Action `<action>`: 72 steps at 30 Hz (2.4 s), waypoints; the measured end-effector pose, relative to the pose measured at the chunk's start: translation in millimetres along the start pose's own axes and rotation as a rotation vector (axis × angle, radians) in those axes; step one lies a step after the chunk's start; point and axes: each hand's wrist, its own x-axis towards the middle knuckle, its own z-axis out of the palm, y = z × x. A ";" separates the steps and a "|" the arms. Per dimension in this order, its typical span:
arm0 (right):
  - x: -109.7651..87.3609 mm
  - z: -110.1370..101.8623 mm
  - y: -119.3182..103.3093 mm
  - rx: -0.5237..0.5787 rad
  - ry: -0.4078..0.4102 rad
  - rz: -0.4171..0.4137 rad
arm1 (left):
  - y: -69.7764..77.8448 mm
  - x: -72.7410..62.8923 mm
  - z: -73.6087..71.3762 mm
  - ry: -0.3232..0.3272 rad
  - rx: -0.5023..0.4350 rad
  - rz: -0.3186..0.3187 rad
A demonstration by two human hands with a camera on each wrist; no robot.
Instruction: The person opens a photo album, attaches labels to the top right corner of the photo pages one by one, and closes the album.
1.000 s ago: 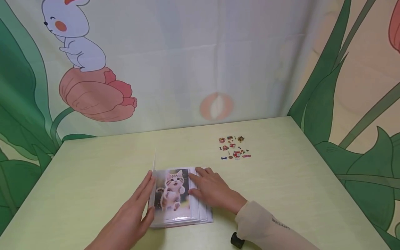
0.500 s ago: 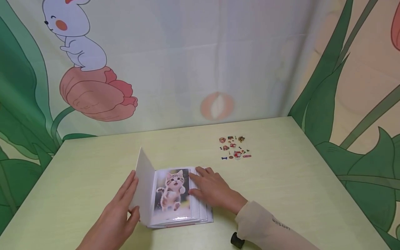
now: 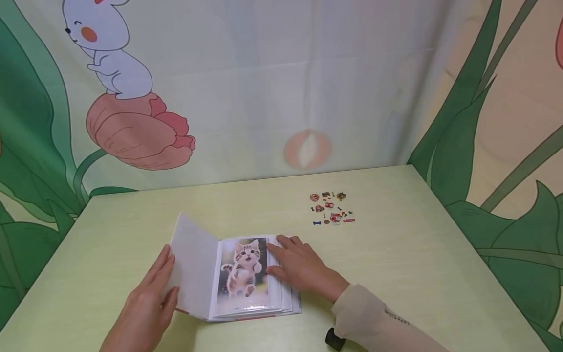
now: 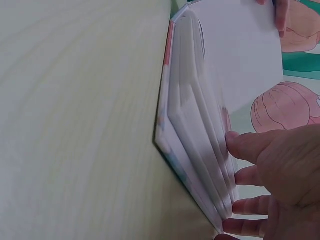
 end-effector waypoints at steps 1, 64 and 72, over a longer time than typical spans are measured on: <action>-0.1 0.1 0.1 0.000 0.000 0.000 | -1.7 -0.3 -0.4 -0.006 0.006 -0.008; -0.1 0.9 1.3 0.010 0.005 0.016 | -62.1 4.8 38.9 -0.490 0.293 -0.215; -0.6 1.6 2.8 0.056 0.006 0.019 | -63.2 3.6 39.2 -0.491 0.266 -0.220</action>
